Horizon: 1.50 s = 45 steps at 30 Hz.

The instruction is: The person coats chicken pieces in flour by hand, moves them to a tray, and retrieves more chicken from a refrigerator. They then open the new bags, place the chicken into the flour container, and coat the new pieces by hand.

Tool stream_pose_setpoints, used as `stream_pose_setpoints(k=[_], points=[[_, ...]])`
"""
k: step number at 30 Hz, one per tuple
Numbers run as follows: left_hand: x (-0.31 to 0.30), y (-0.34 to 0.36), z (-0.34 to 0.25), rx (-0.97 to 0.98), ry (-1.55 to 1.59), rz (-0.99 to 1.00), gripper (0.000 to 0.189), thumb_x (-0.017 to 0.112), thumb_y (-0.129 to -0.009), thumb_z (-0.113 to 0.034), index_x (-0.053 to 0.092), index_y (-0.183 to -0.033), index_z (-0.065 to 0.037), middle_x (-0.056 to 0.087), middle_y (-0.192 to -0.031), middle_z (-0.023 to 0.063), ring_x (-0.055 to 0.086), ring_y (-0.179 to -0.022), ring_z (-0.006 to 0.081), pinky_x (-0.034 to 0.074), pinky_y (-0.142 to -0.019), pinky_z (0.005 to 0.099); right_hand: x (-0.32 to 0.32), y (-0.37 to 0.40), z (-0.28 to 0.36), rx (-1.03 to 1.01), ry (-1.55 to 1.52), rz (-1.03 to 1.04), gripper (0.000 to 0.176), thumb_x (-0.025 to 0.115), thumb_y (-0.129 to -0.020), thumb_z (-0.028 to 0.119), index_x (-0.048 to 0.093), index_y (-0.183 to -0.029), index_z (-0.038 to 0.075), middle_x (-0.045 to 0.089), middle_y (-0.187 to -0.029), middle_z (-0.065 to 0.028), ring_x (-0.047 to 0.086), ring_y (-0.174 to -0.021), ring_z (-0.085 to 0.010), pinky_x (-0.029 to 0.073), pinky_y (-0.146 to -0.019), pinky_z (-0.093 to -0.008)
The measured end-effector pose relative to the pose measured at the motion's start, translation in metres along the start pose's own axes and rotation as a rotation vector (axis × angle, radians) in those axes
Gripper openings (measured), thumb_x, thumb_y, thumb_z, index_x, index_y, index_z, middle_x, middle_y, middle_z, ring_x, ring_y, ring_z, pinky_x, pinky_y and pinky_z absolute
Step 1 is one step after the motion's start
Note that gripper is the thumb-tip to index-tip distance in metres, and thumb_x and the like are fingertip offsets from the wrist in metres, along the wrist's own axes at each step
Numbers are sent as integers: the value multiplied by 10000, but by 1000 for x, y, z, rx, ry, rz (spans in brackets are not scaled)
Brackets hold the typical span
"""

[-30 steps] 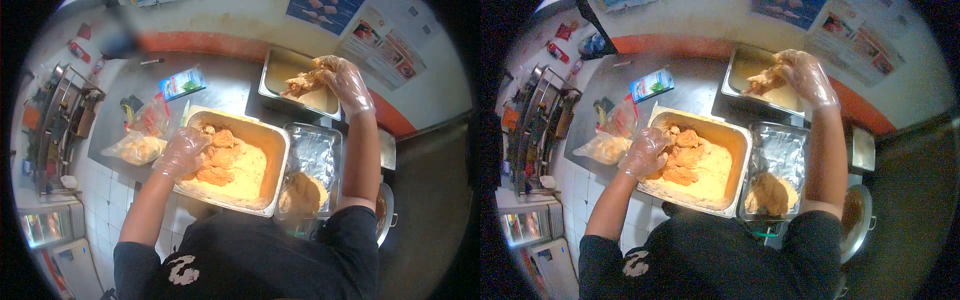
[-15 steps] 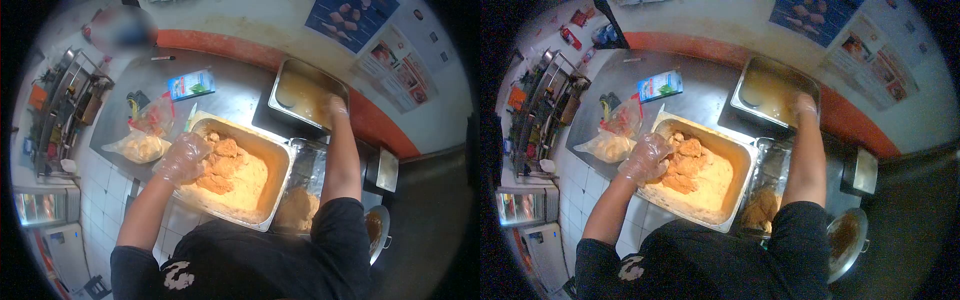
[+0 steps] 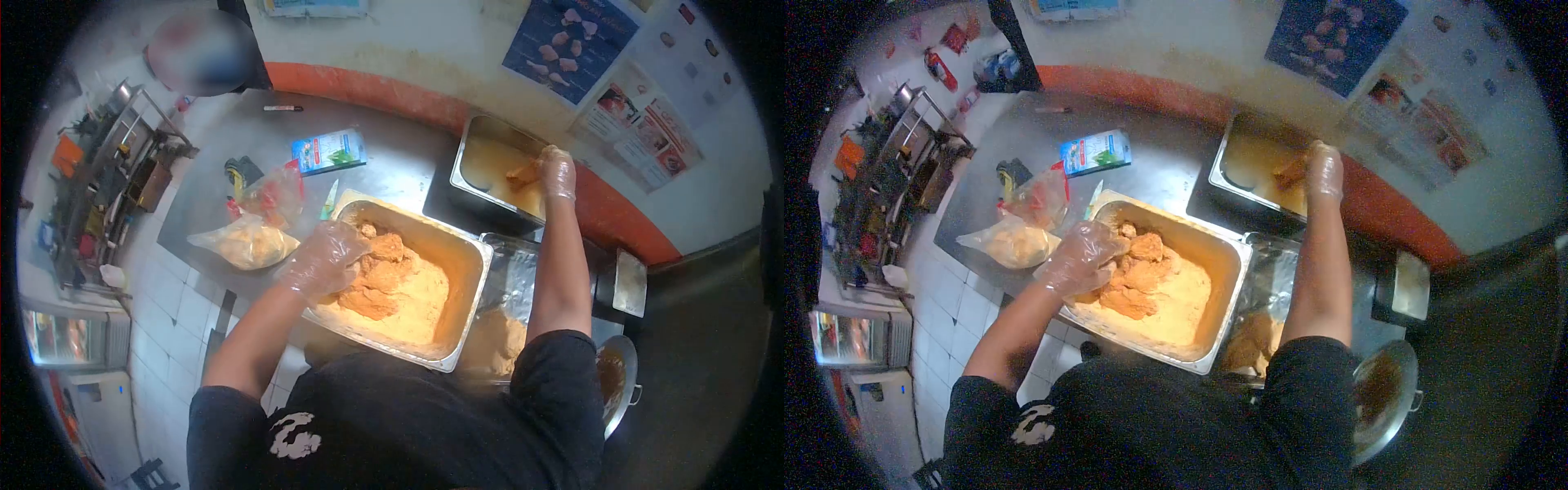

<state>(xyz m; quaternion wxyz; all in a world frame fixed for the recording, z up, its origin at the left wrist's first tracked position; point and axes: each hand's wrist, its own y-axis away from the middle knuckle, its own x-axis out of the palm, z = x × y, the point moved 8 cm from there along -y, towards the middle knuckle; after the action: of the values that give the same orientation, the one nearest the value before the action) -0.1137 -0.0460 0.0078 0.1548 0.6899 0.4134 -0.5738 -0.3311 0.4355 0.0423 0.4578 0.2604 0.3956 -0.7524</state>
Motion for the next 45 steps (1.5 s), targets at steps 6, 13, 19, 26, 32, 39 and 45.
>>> stream_pose_setpoints(k=[6,13,19,26,32,39,45], points=[[-59,34,14,20,-21,-205,591,824,-733,-167,717,-1312,-125,708,-1284,136,650,-1220,363,475,-1124,513,-36,23,88,-211,317,-41,186,747,-881,109,771,-1048,30,753,-1038,-259,744,-984,-416,574,-874,-505],[-155,146,120,-207,-147,-193,660,850,-818,-291,655,-1430,-140,659,-1376,169,583,-1325,409,451,-1148,547,-113,117,194,-87,-25,-86,234,711,-965,115,760,-1158,-9,792,-1010,-136,731,-929,-166,576,-858,-339],[-142,199,203,-293,17,-65,563,833,-836,-279,687,-1356,-121,680,-1317,178,635,-1233,407,498,-1080,532,-49,225,216,143,-68,236,258,749,-953,124,764,-1164,-23,781,-972,-125,715,-872,-144,581,-824,-321],[-128,167,217,58,220,-128,262,776,-800,-62,770,-1057,-117,763,-1007,138,719,-959,394,571,-834,489,35,329,270,74,250,298,481,834,-925,208,710,-1349,18,739,-1315,-238,720,-1220,-338,554,-1059,-442],[-211,108,153,341,197,-103,176,811,-868,-144,741,-1014,-75,721,-969,125,683,-944,334,524,-844,460,78,376,380,-95,-170,296,908,926,-838,363,512,-1550,-21,562,-1547,-298,559,-1429,-420,441,-1207,-476],[-247,17,106,349,607,261,304,809,-949,-233,738,-1134,-3,716,-1044,94,670,-1005,230,520,-915,382,187,384,416,-24,-1189,286,942,916,-870,355,430,-1586,-21,568,-1549,-211,546,-1435,-312,430,-1229,-429],[-178,-58,28,18,191,442,378,739,-978,-385,753,-1060,-16,752,-954,140,728,-908,219,563,-843,362,220,429,396,308,-1956,66,739,771,-1015,400,460,-1573,28,612,-1493,-100,602,-1354,-225,497,-1161,-418]])
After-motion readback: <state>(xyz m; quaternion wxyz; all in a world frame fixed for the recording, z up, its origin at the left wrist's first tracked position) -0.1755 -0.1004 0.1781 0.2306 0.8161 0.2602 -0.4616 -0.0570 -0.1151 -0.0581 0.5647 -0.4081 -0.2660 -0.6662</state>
